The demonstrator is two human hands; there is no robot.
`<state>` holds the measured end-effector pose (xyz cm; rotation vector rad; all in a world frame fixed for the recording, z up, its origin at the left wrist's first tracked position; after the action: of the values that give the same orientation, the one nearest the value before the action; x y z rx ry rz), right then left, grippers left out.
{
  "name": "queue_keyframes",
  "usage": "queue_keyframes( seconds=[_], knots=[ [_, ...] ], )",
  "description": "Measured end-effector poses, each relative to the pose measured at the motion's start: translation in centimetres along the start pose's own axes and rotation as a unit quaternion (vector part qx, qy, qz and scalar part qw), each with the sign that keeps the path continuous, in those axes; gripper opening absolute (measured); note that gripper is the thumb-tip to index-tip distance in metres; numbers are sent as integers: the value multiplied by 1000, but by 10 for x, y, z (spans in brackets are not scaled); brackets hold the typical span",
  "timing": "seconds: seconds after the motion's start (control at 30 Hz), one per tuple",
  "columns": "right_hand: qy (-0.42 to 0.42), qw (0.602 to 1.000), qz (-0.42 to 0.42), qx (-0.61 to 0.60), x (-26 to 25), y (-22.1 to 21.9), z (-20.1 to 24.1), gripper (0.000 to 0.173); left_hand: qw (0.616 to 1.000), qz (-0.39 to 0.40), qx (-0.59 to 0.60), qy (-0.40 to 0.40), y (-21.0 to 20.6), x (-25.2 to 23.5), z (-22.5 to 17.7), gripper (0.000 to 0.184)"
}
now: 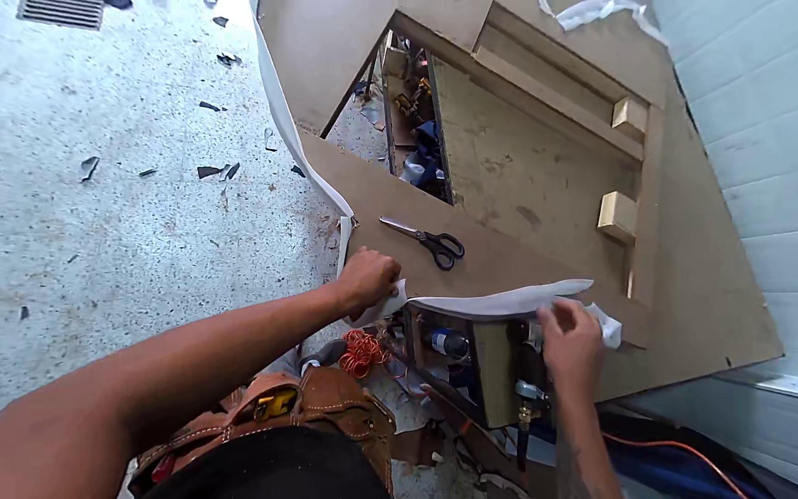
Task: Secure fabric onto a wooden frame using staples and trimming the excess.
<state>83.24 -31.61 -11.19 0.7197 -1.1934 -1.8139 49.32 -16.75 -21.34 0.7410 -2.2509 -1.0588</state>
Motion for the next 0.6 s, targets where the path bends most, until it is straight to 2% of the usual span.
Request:
queue_keyframes(
  seconds=[0.07,0.13,0.23,0.33,0.37,0.4,0.43,0.47,0.53,0.6],
  knots=[
    [-107,994,-13,15,45,-10,-74,71,1000,8,3,-22,-1,-4,-4,25],
    [-147,988,-5,43,69,-35,-107,83,999,20,-6,-35,-2,-8,-6,26],
    [-174,984,-8,49,70,-57,-123,83,998,34,-22,-42,-2,-15,-1,28],
    [-236,972,9,-11,73,-47,-127,78,996,60,-32,-66,0,-28,1,33],
    [-257,965,18,-45,78,-40,-115,70,994,72,-32,-72,1,-32,2,33],
    [-266,961,31,-75,87,-34,-94,56,993,80,-33,-78,3,-36,4,33],
    [-268,955,52,-119,100,-32,-63,38,992,89,-33,-85,3,-40,5,33],
    [-260,945,94,-173,115,-34,-25,31,990,98,-33,-94,2,-42,4,32],
    [-213,937,187,-203,135,-53,60,27,987,113,-39,-103,3,-45,2,31],
    [-144,955,206,-156,140,-77,131,19,986,124,-45,-106,6,-48,4,32]
  ],
)
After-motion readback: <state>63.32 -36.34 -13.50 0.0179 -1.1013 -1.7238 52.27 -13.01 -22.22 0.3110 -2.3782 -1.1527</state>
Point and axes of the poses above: each hand's wrist, its own x-axis away from the middle knuckle, its own y-axis out of the back of the hand, z = x × y, the point moved 9 cm from there along -x, towards the middle knuckle, and after that the axes turned 1 degree about y, right-handed, at the moved point
